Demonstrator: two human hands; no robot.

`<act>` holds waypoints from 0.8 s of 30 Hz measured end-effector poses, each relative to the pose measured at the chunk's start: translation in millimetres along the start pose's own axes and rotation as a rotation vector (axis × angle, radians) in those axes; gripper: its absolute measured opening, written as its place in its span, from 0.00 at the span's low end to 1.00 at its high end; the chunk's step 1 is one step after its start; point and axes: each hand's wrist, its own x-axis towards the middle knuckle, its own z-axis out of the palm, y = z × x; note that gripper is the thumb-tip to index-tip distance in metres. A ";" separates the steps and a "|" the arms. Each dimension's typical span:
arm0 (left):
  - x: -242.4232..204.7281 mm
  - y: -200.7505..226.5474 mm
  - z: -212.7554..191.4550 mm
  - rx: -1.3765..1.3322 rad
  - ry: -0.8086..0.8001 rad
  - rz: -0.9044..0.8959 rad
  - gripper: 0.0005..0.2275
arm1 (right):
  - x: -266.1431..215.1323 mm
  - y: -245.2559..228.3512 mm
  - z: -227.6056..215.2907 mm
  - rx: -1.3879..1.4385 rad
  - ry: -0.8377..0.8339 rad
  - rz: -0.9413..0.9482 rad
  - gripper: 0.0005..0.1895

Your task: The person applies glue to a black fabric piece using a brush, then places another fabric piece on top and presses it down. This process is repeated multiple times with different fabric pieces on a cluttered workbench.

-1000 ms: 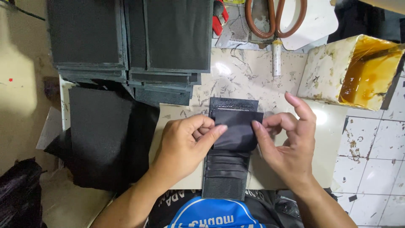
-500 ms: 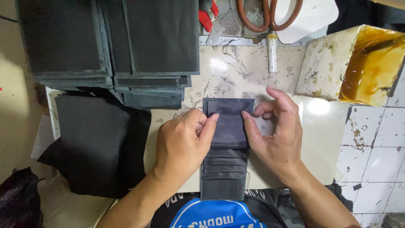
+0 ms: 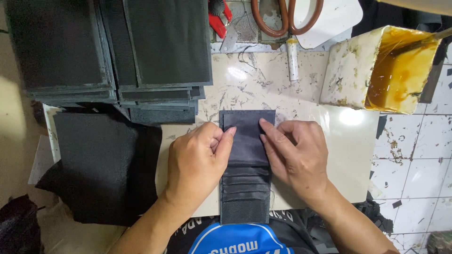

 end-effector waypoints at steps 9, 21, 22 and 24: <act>-6.5 -4.0 3.1 0.082 0.017 0.040 0.13 | 1.8 -2.6 -1.4 -0.054 -0.003 -0.037 0.14; -37.1 -16.1 21.9 0.443 -0.031 0.422 0.25 | 1.1 -3.7 -3.1 -0.110 -0.070 -0.039 0.16; -36.5 -16.0 18.2 0.441 -0.028 0.425 0.25 | 1.5 -4.1 -3.6 -0.113 -0.068 -0.041 0.16; -35.2 -15.6 10.2 0.507 -0.046 0.449 0.25 | 2.6 -5.1 -4.9 -0.133 -0.064 -0.014 0.23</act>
